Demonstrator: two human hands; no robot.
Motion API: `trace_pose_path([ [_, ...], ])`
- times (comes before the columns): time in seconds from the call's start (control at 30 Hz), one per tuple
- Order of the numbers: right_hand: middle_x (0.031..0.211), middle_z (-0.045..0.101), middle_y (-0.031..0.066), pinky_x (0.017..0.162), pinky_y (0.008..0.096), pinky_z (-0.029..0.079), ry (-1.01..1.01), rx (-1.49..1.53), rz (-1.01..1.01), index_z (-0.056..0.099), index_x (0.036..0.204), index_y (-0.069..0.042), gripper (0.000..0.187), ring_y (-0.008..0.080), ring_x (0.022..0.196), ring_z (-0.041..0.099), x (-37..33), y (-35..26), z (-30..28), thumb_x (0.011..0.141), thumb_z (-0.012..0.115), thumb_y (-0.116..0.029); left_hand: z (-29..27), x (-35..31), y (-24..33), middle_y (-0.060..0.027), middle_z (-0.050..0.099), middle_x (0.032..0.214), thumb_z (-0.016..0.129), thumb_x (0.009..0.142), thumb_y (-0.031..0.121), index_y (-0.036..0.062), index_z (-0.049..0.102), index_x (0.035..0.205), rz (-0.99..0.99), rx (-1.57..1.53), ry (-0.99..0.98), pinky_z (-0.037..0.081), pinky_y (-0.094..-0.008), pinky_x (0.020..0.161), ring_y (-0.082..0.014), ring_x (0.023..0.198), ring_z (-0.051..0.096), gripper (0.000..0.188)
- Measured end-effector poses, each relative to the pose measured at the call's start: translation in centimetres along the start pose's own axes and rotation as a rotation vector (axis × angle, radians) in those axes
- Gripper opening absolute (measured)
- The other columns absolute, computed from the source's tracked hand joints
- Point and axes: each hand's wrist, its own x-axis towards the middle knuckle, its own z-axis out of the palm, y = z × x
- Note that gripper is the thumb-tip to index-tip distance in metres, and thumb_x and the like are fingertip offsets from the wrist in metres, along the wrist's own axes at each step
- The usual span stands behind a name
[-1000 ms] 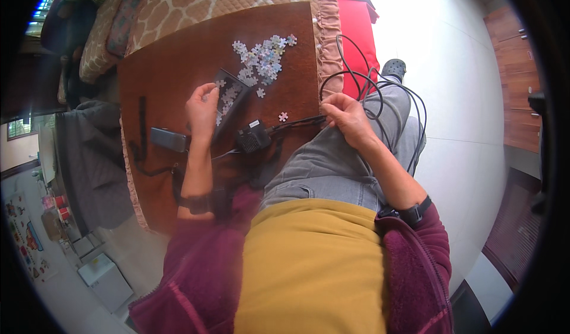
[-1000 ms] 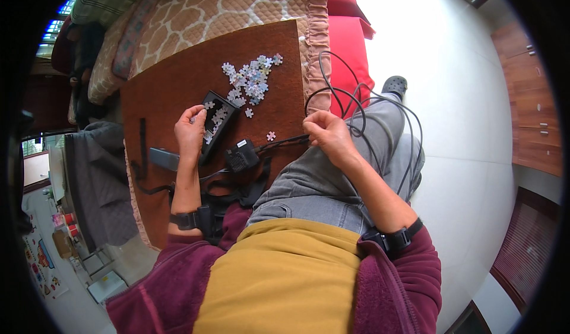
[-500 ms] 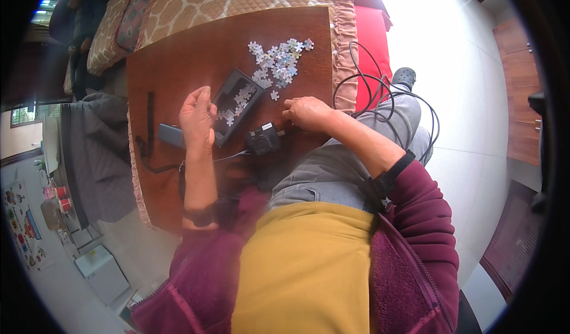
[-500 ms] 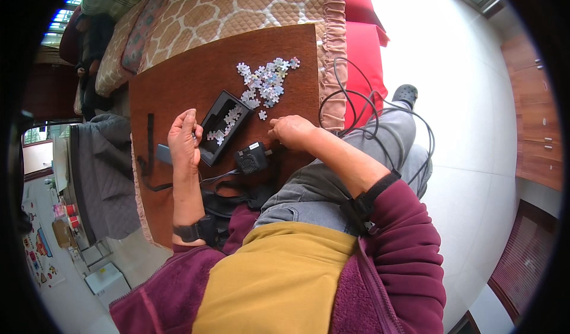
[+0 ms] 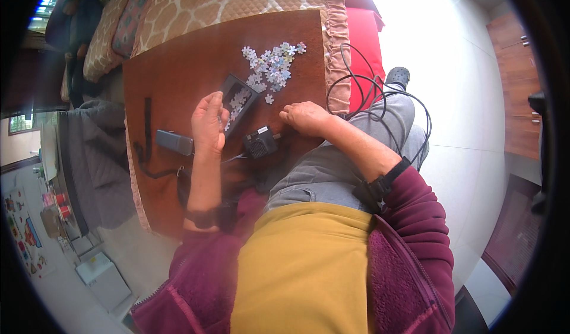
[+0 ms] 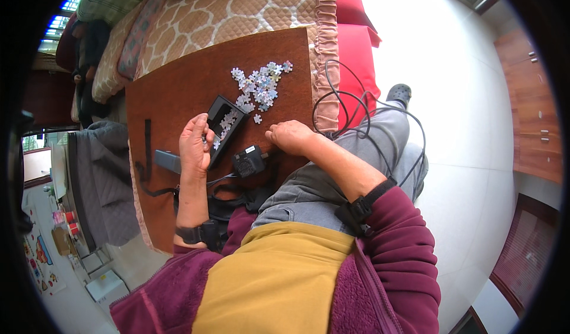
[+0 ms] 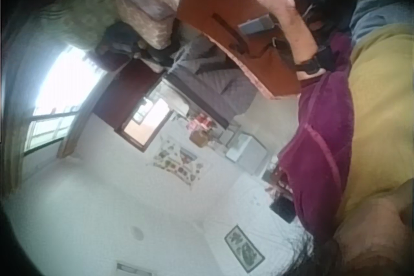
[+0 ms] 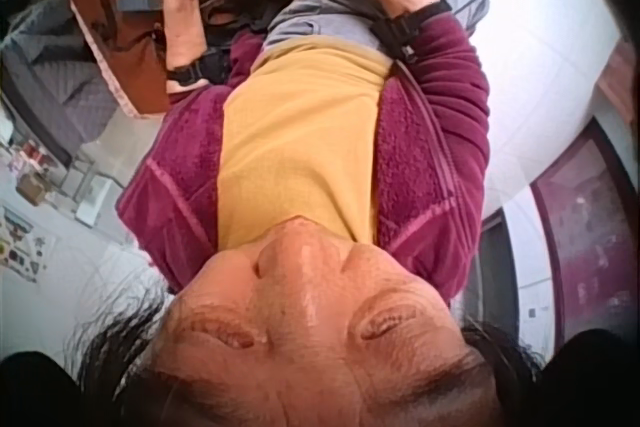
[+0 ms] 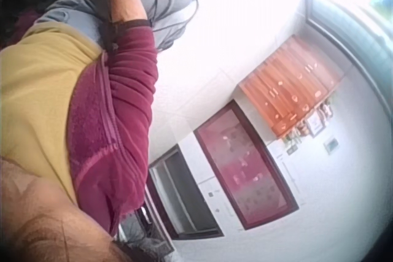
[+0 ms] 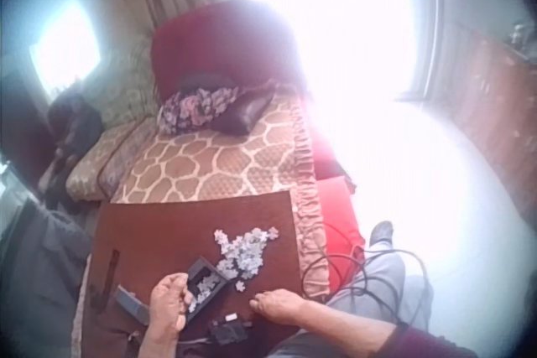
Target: The person sits on the floor and assembles jigsaw puzzle pieces by hand. They repeatedly pick up pieces, align edges, and connect them into a growing cluster on the table.
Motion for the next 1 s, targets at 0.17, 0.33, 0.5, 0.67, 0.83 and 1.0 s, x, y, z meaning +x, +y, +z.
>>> trace_pose_path([
  [0.17, 0.090, 0.064, 0.0124, 0.070, 0.0398, 0.052, 0.374, 0.428, 0.140, 0.060, 0.089, -0.003, 0.007, 0.0304, 0.079, 0.064, -2.8, -0.4, -2.1, 0.082, 0.059, -0.004, 2.3, -2.0, -2.0, 0.0010, 0.054, 0.069, 0.066, 0.092, 0.012, 0.0041, 0.063, 0.099, -0.144, 0.006, -0.074, 0.030, -0.0156, 0.038, -0.0068, 0.053, 0.052, 0.011],
  [0.33, 0.087, 0.060, 0.0053, 0.071, 0.0294, 0.050, 0.570, 0.799, 0.250, 0.062, 0.084, -0.004, 0.010, 0.0166, 0.079, 0.061, -6.8, -1.7, -5.2, 0.077, 0.063, 0.003, 5.8, -5.2, -4.4, 0.0009, 0.052, 0.070, 0.064, 0.094, 0.016, 0.0028, 0.063, 0.101, -0.368, 0.031, -0.267, 0.029, -0.0159, 0.038, -0.0073, 0.053, 0.049, 0.015],
  [0.5, 0.091, 0.057, 0.0050, 0.070, 0.0290, 0.050, 0.686, 0.810, 0.124, 0.062, 0.082, -0.004, 0.009, 0.0179, 0.083, 0.061, -9.1, -2.7, -5.7, 0.078, 0.065, 0.003, 8.1, -6.1, -5.9, 0.0001, 0.052, 0.069, 0.062, 0.096, 0.023, 0.0016, 0.063, 0.103, -0.539, -0.058, -0.454, 0.029, -0.0159, 0.039, -0.0082, 0.054, 0.050, 0.022],
  [0.67, 0.090, 0.057, 0.0055, 0.076, 0.0324, 0.048, 0.778, 0.725, 0.110, 0.065, 0.082, -0.008, 0.011, 0.0212, 0.087, 0.059, -9.7, -2.1, -4.2, 0.077, 0.068, 0.002, 8.5, -5.9, -6.3, 0.0003, 0.053, 0.070, 0.063, 0.096, 0.021, 0.0035, 0.061, 0.096, -0.571, 0.016, -0.535, 0.030, -0.0158, 0.040, -0.0080, 0.054, 0.051, 0.018],
  [0.83, 0.090, 0.057, 0.0009, 0.069, 0.0257, 0.048, 0.727, 1.168, 0.211, 0.061, 0.101, -0.007, 0.023, 0.0104, 0.078, 0.055, -9.7, -2.2, -1.9, 0.080, 0.070, 0.000, 8.7, -6.0, -6.7, 0.0003, 0.056, 0.073, 0.066, 0.093, 0.018, 0.0051, 0.060, 0.092, -0.520, 0.016, -0.489, 0.032, -0.0166, 0.043, -0.0071, 0.055, 0.051, 0.014],
  [1.0, 0.088, 0.056, -0.0020, 0.063, 0.0220, 0.047, 0.649, 1.312, 0.283, 0.056, 0.112, -0.005, 0.038, 0.0045, 0.074, 0.052, -9.4, -2.2, -0.4, 0.080, 0.076, -0.006, 8.4, -5.7, -7.5, 0.0008, 0.059, 0.075, 0.069, 0.091, 0.019, 0.0062, 0.060, 0.093, -0.434, 0.026, -0.415, 0.033, -0.0168, 0.042, -0.0050, 0.054, 0.051, 0.016],
])
